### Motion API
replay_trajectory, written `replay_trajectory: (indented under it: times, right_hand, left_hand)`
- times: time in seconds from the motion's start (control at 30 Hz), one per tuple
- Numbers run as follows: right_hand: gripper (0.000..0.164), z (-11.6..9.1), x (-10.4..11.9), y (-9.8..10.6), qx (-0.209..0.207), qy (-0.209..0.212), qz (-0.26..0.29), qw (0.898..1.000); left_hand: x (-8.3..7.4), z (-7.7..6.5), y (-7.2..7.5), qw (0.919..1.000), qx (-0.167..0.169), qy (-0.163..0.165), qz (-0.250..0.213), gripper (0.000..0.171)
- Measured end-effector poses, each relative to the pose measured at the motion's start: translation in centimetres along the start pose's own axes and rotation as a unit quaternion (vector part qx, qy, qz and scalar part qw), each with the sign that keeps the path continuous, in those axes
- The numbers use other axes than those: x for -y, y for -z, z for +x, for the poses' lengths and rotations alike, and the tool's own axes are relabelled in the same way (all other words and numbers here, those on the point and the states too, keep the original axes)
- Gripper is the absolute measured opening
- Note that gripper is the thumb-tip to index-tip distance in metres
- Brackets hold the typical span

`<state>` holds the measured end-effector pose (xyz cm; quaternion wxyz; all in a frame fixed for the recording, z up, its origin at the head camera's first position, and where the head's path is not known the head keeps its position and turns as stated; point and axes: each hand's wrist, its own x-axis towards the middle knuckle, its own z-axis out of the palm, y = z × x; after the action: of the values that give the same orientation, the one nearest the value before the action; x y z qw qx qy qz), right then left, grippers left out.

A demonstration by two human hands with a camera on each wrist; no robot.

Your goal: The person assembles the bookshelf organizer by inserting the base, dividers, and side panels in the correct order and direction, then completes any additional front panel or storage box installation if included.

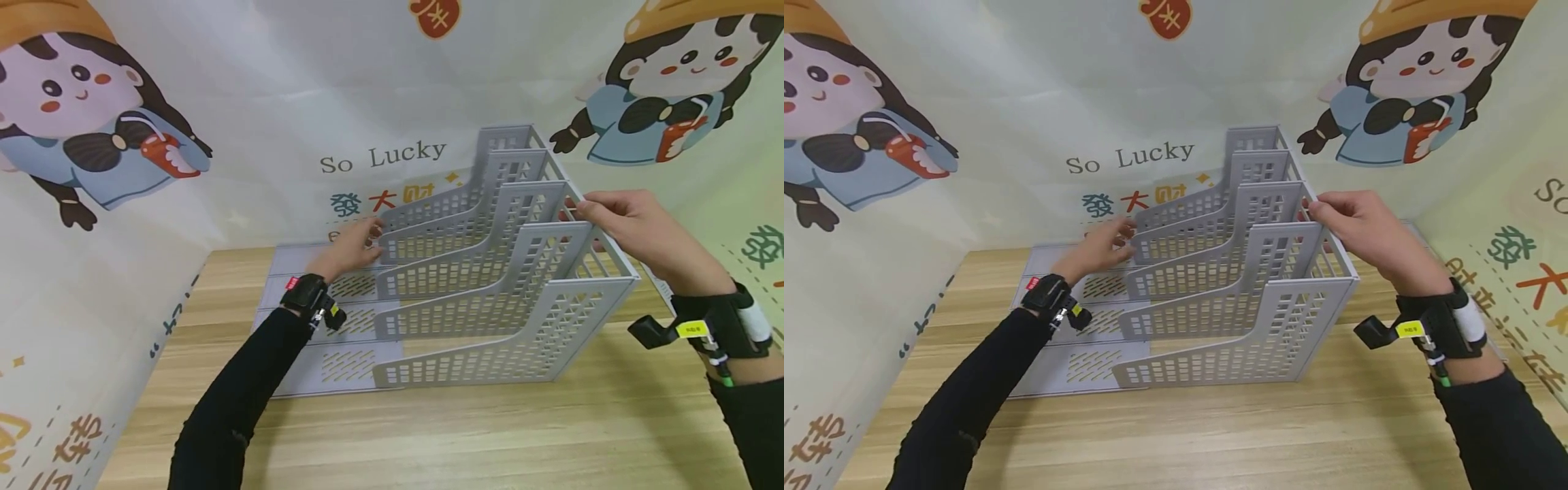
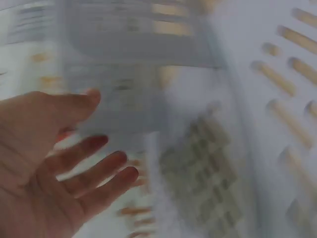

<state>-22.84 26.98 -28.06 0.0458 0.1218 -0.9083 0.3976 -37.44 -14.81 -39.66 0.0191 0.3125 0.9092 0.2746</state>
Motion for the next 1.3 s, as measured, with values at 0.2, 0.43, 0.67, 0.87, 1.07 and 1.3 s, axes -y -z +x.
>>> replay_trajectory:
  times: [0.2,0.43,0.67,0.87,1.07,1.3]
  right_hand:
    - [0.043,0.2,-0.2,0.0,-0.002,0.014,0.009,1.000]
    - [0.046,0.0,-0.1,0.1,0.000,0.002,-0.003,1.000]
    - [0.044,0.2,-0.3,0.0,0.000,0.017,0.001,1.000]
    - [0.044,0.1,-0.2,0.0,0.004,0.013,0.004,1.000]
    - [0.044,0.0,-0.1,0.0,-0.003,-0.001,0.006,1.000]
    - [0.047,0.1,-0.1,0.1,0.006,-0.007,0.005,1.000]
  left_hand:
    - [0.8,1.3,-2.6,0.9946,-0.072,-0.033,0.067,0.014]
    - [0.8,0.9,-2.8,0.9908,-0.107,-0.062,0.056,0.017]
    - [1.1,0.6,-3.2,0.9913,-0.102,-0.042,0.073,0.011]
    - [0.8,0.3,-2.8,0.9936,-0.084,-0.022,0.073,0.016]
    - [-0.8,-2.3,-1.5,0.9887,-0.143,-0.001,0.046,0.023]
    - [-4.3,-7.8,-1.4,0.9889,-0.114,-0.095,0.014,0.018]
